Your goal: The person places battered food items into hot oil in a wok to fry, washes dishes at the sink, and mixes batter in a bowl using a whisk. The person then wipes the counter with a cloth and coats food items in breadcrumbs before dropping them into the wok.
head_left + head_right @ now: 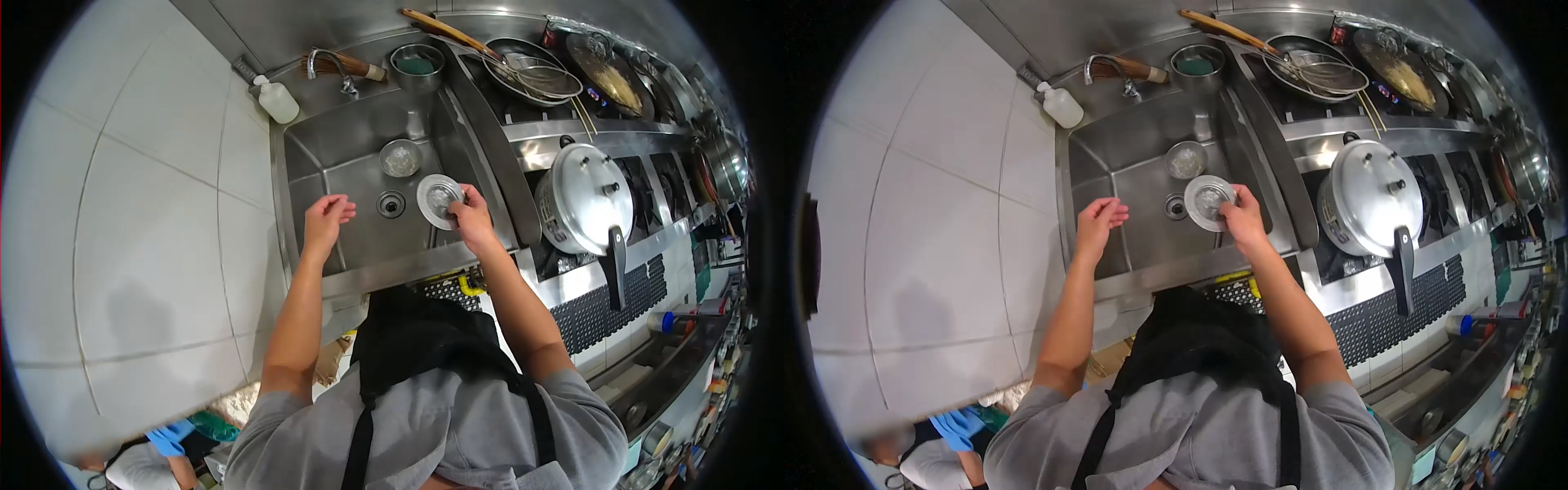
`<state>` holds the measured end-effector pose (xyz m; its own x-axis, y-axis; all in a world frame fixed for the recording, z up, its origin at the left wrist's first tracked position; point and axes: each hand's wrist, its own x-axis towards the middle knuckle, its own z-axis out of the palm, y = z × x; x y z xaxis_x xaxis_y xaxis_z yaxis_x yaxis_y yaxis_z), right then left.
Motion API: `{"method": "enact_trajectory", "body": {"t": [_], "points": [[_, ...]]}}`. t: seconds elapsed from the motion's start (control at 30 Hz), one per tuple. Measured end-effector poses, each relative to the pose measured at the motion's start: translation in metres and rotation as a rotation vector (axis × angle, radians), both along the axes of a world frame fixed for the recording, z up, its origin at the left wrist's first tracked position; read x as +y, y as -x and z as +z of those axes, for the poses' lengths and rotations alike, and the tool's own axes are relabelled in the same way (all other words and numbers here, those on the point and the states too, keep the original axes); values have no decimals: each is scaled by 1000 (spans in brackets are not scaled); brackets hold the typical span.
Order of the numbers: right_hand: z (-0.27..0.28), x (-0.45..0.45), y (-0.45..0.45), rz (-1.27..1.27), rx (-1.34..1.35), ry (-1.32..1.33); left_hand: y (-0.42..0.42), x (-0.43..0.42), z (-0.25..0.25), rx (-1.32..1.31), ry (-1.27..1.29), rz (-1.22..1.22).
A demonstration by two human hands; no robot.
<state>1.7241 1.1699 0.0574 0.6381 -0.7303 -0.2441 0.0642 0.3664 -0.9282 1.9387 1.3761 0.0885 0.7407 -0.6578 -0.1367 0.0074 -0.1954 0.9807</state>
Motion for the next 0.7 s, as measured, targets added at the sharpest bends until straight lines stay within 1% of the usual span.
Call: {"method": "enact_trajectory", "body": {"t": [0.07,0.1,0.13,0.2,0.23,0.3,0.33,0.4,0.47,0.53,0.57,0.6,0.63,0.67,0.7], "points": [[-2,-12,-33,12,67,29,-37,-25,-8,121,51,55],[-1,-17,-49,17,87,6,-60,-42,-19,185,108,40],[-3,-23,-63,0,92,13,-82,-63,-22,192,114,23],[-16,-32,-95,-2,120,29,-124,-106,-27,471,156,-31],[-22,-35,-109,-9,100,58,-147,-129,-36,473,162,-39],[-37,-43,-136,21,157,31,-192,-184,-55,786,251,16],[-42,-49,-150,38,191,37,-209,-215,-52,788,264,4],[-53,-54,-174,47,265,44,-229,-251,-62,928,322,126],[-45,-59,-196,102,366,4,-246,-270,-42,1154,465,251],[-45,-68,-217,137,374,39,-279,-269,-52,1492,927,281],[-47,-74,-229,179,388,97,-289,-262,-54,1499,933,302],[-49,-79,-241,226,398,152,-293,-248,-39,1351,998,364],[-47,-83,-254,247,403,142,-295,-234,-36,1194,1051,423],[-43,-88,-267,288,397,190,-292,-218,-38,1186,1049,443],[-38,-93,-281,329,388,240,-285,-199,-41,771,744,210]]}}
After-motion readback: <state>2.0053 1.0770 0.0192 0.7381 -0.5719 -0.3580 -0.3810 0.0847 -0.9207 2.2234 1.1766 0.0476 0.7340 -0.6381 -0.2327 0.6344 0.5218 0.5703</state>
